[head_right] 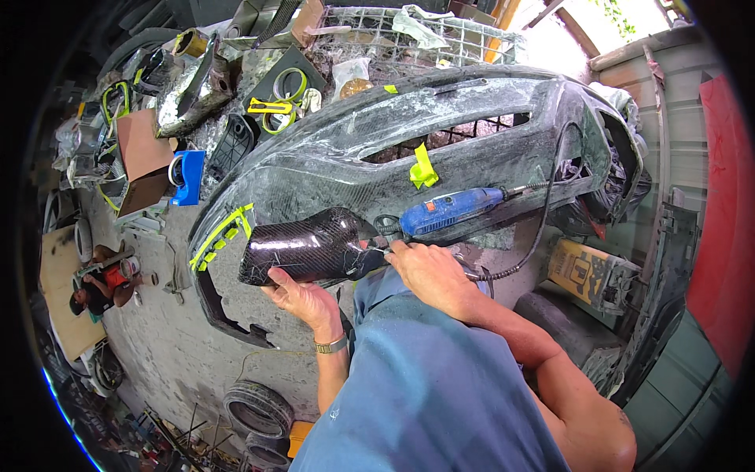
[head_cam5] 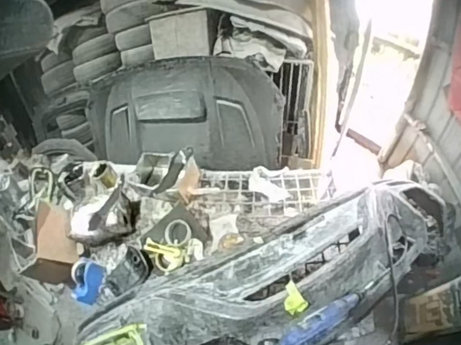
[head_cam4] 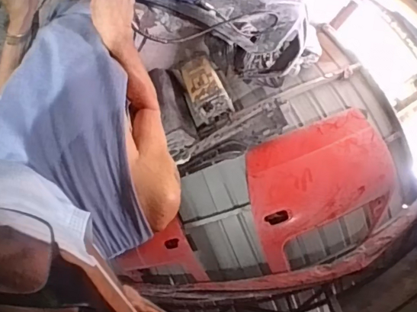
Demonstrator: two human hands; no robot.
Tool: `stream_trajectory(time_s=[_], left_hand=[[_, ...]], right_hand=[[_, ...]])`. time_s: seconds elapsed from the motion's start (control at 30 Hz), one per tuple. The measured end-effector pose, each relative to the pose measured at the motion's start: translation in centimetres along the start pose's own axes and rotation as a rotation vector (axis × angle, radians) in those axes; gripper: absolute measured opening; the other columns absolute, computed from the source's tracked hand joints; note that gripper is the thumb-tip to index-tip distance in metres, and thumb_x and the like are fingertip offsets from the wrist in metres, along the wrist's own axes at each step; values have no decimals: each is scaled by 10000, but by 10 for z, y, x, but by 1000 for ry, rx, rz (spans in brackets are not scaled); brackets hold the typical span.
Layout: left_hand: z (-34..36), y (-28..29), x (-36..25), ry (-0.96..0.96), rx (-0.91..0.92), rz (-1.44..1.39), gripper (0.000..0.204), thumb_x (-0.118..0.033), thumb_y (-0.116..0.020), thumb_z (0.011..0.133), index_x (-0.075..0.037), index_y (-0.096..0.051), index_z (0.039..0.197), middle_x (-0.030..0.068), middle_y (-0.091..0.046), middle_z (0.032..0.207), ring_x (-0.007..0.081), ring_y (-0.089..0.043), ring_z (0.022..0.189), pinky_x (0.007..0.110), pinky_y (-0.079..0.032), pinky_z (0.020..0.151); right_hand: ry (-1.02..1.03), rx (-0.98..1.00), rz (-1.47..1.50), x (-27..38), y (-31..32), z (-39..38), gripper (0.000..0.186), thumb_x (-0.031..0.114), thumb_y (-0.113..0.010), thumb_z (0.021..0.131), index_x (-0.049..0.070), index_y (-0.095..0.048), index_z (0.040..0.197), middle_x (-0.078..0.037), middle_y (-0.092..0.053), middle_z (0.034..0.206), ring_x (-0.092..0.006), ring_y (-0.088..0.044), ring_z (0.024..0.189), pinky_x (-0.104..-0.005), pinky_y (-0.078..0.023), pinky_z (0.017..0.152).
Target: The recorder uses a rotary tool to trim and sand a carbon fiber component attached to a car bumper.
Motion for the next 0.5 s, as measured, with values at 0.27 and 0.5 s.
stream_trajectory(time_s=[0.27, 0.5], left_hand=[[2, -4, -2, 1, -20, -15, 456, -389, -634, 949, -52, -480, 1215, 88, -558, 1265, 208, -558, 1143, 393, -468, 1006], [6, -1, 0, -1, -28, -3, 508, -415, -631, 945, -36, -469, 1242, 109, -541, 1287, 216, -545, 1159, 400, -453, 1019]], right_hand=[[-9, -11, -13, -15, -7, 5, 279, 283, -487, 1001, 22, -570, 1055, -215, -678, 836, -414, -657, 791, -534, -504, 705], [15, -50, -34, -21, -3, 1, 301, 294, -516, 989, 55, -618, 1141, -197, -692, 944, -394, -662, 865, -510, -509, 743]])
Point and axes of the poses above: each hand's wrist, its own z-axis towards the middle knuckle, its own y-axis out of the back of the hand, x = y × z, the point moved 1 cm from there along z, towards the middle knuckle
